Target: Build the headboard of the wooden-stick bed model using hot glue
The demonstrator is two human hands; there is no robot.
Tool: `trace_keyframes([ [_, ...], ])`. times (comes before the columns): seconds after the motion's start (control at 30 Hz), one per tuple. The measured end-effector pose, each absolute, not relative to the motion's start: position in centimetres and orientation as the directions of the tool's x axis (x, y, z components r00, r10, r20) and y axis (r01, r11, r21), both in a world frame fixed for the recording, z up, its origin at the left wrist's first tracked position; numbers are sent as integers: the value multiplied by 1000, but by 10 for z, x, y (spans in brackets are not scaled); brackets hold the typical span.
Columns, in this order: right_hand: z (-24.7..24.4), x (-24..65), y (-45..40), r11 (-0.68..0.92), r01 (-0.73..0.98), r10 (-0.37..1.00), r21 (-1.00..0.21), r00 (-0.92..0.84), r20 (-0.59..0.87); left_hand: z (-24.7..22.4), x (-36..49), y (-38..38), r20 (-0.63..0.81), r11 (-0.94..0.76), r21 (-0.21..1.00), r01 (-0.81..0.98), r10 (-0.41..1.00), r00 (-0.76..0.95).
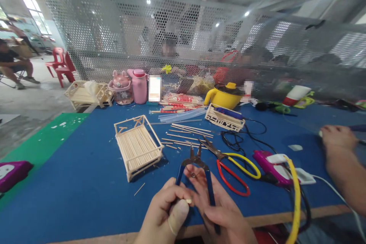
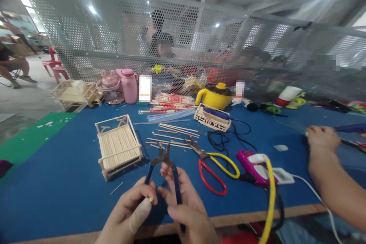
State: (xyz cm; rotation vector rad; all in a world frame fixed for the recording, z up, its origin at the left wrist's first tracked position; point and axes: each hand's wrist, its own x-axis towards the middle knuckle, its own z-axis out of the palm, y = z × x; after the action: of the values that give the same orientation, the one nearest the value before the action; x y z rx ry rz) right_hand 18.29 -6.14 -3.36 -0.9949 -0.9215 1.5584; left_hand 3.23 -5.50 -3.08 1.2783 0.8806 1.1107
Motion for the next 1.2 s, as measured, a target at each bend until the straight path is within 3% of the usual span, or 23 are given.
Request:
trace_keyframes([
  [0.07,-35,180,-56,-268,-427,924,-864,-369,-104,-28,34,-56,115,-52,983,-174,920,374],
  [0.13,-32,179,-51,-311,-387,863,-868,-497,-87,-26,36,-57,161,-79,977,-200,886,435],
  [0.2,-25,183,-47,-272,-389,883,-880,-465,-67,-25,36,-57,189,-116,971,-209,908,373],
  [0.3,-10,198,-46,-147,-344,949,-927,-313,-34,-18,29,-54,152,-141,982,-122,985,87],
  [0.33,-5,204,-47,-123,-234,959,-964,-276,-56,-15,25,-53,129,-128,989,-73,992,5],
  [0.4,2,214,-50,-117,150,965,-982,-218,-148,-10,19,-49,95,-94,995,16,992,-78],
  [0.5,6,218,-56,-33,650,964,-760,-179,-195,-5,15,-42,104,-99,992,77,992,-70],
  [0.6,3,213,-60,94,822,955,-561,-233,-182,-5,16,-39,173,-168,982,91,983,-56],
  [0.7,-3,209,-61,122,878,954,-463,-233,-190,-6,16,-41,238,-235,966,103,971,-13],
  [0.87,-11,210,-62,205,873,948,-443,-290,-133,-4,13,-45,299,-299,941,156,954,25],
  [1.03,-13,214,-63,302,844,937,-443,-349,-25,-3,11,-45,345,-350,917,190,937,58],
  [1.2,-13,214,-62,417,835,907,-359,-405,112,-2,10,-44,384,-388,898,208,921,61],
])
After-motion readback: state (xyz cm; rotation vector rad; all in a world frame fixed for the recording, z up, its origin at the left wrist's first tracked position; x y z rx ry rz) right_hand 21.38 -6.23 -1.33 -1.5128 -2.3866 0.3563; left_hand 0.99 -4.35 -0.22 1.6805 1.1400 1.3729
